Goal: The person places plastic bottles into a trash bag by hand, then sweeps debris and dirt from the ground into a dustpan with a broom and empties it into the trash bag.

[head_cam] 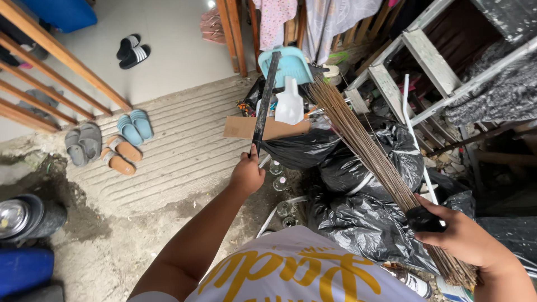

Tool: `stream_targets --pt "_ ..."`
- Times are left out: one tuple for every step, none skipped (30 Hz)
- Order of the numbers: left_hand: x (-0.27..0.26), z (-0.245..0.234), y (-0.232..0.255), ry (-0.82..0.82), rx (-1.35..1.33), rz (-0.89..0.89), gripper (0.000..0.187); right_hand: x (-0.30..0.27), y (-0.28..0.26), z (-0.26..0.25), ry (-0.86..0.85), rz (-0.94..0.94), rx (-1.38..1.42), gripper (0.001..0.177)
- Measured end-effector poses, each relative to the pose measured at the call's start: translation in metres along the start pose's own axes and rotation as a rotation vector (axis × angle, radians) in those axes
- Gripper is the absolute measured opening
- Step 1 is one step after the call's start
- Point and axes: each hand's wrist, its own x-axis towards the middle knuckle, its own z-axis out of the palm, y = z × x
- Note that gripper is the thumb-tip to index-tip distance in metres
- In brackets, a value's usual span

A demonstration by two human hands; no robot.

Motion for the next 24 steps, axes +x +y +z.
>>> stream_targets --pt "-0.002 0.0 -0.002 0.004 -0.003 -0.015 0.089 0.004 -0.002 -0.001 -0.009 -0.009 -0.01 0.087" --pt "-0.003 -0.001 -0.004 0.041 -0.034 -0.017 0.087 0.009 -0.003 -0.002 -0.016 -0.021 0.049 0.088" --pt "-0.004 -0.002 -0.006 0.082 -0.064 -0.02 0.086 0.015 -0.003 -0.003 -0.024 -0.036 0.108 0.089" --pt "-0.005 -0.003 -0.009 0.089 -0.066 -0.036 0.086 0.021 -0.003 -0.004 -0.033 -0.047 0.097 0.089" --pt "-0.007 -0.004 -0.012 0.117 -0.118 -0.048 0.085 0.027 -0.004 -0.005 -0.053 -0.072 0.088 0.092" --pt "-0.01 -0.006 -0.015 0.146 -0.169 -0.06 0.085 0.033 -0.006 -0.006 -0.073 -0.098 0.079 0.096" --pt "-0.013 -0.009 -0.018 0.158 -0.173 -0.082 0.085 0.039 -0.009 -0.007 -0.085 -0.114 0.062 0.096" --pt "-0.016 -0.013 -0.02 0.241 -0.305 -0.074 0.082 0.045 -0.012 -0.007 -0.081 -0.169 0.082 0.09" --pt "-0.023 -0.018 -0.022 0.329 -0.436 -0.073 0.08 0.052 -0.017 -0.008 -0.085 -0.228 0.096 0.084" --pt "-0.031 -0.025 -0.025 0.347 -0.44 -0.103 0.08 0.06 -0.023 -0.008 -0.104 -0.246 0.074 0.084" --pt "-0.042 -0.032 -0.03 0.273 -0.838 -0.282 0.074 0.069 -0.03 -0.008 -0.156 -0.251 0.081 0.084" --pt "-0.055 -0.038 -0.036 0.197 -1.24 -0.45 0.07 0.077 -0.036 -0.007 -0.208 -0.255 0.087 0.084" --pt "-0.07 -0.044 -0.044 0.246 -1.252 -0.486 0.07 0.089 -0.045 -0.006 -0.242 -0.286 0.05 0.084" --pt "-0.087 -0.048 -0.055 0.276 -1.421 -0.508 0.054 0.101 -0.054 -0.003 -0.263 -0.349 0.014 0.084" --pt "-0.11 -0.047 -0.066 0.316 -1.592 -0.528 0.041 0.114 -0.063 0.0 -0.292 -0.414 -0.025 0.084" --pt "-0.134 -0.043 -0.077 0.377 -1.605 -0.565 0.041 0.128 -0.073 0.005 -0.334 -0.446 -0.066 0.084" --pt "-0.161 -0.037 -0.088 0.419 -1.709 -0.603 0.037 0.141 -0.085 0.011 -0.395 -0.426 -0.099 0.085" --pt "-0.19 -0.029 -0.099 0.464 -1.814 -0.635 0.032 0.154 -0.097 0.018 -0.453 -0.406 -0.134 0.087" --pt "-0.219 -0.016 -0.106 0.523 -1.825 -0.664 0.032 0.166 -0.111 0.029 -0.49 -0.432 -0.174 0.087" --pt "-0.249 -0.001 -0.111 0.608 -1.878 -0.733 0.033 0.177 -0.129 0.044 -0.529 -0.383 -0.237 0.092" --pt "-0.278 0.015 -0.117 0.684 -1.927 -0.795 0.035 0.183 -0.147 0.056 -0.558 -0.33 -0.295 0.097" --pt "-0.309 0.032 -0.122 0.766 -1.981 -0.839 0.035 0.186 -0.167 0.072 -0.585 -0.351 -0.33 0.097" --pt "-0.34 0.051 -0.125 0.841 -2.035 -0.878 0.036 0.188 -0.187 0.092 -0.604 -0.43 -0.354 0.094" --pt "-0.369 0.071 -0.128 0.939 -2.063 -0.921 0.034 0.188 -0.207 0.111 -0.625 -0.508 -0.376 0.09"
